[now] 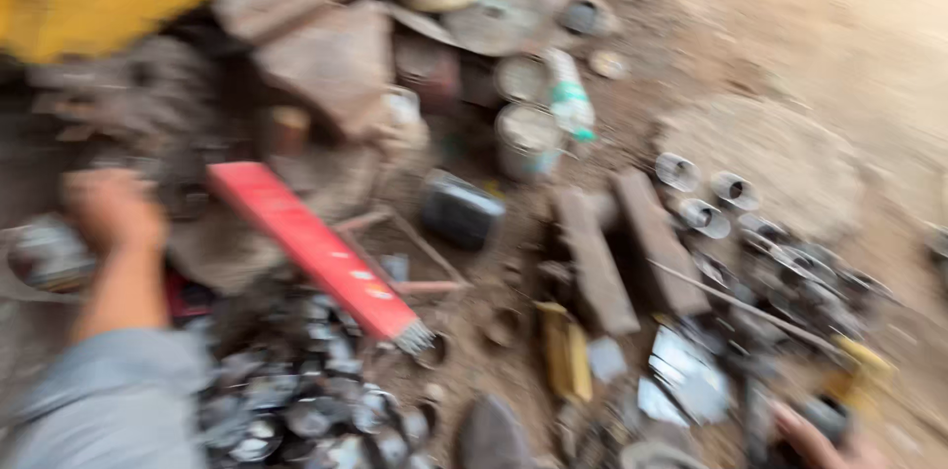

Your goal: The person sits on the ground and welds small metal rings using a handheld welding torch. They pick up a ring, place it on a metal block, and apply the torch to create a weld, repeating this process for multiple rings.

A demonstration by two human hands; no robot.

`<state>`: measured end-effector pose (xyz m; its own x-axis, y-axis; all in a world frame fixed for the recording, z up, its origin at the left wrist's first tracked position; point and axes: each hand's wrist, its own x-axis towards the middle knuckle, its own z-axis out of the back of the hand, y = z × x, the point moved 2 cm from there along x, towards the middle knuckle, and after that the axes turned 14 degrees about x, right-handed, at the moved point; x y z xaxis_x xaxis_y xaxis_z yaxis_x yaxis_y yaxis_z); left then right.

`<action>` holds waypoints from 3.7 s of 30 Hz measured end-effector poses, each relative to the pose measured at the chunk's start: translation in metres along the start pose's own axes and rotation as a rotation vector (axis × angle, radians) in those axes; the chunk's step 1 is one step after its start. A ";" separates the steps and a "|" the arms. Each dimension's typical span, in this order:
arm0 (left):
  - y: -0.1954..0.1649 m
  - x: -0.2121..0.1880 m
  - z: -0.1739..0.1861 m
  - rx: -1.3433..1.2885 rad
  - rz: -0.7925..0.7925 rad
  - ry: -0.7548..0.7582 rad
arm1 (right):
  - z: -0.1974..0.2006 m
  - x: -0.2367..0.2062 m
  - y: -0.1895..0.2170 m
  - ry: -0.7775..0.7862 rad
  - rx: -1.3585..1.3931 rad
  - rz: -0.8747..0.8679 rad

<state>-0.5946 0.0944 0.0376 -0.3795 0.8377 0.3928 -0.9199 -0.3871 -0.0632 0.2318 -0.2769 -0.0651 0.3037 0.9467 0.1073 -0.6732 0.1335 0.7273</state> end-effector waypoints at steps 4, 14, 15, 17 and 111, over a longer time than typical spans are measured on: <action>-0.027 0.003 0.011 -0.288 -0.304 -0.177 | -0.010 -0.018 0.030 -0.279 0.850 -0.513; -0.228 -0.068 0.204 -0.517 -0.928 -0.313 | 0.021 -0.011 0.161 -0.334 1.148 -0.475; -0.259 -0.088 0.213 -0.563 -0.962 -0.239 | 0.023 -0.012 0.161 -0.334 1.154 -0.443; -0.314 -0.129 0.214 -0.782 -1.015 -0.002 | 0.025 -0.017 0.156 -0.339 1.150 -0.395; -0.417 -0.387 0.026 -0.357 -0.863 0.255 | -0.001 -0.020 0.126 -0.125 0.814 -0.474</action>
<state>-0.0614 -0.0780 -0.0645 0.4692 0.8536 0.2262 -0.8521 0.5049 -0.1379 0.1407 -0.2792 0.0238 0.5261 0.8021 -0.2826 0.2009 0.2057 0.9578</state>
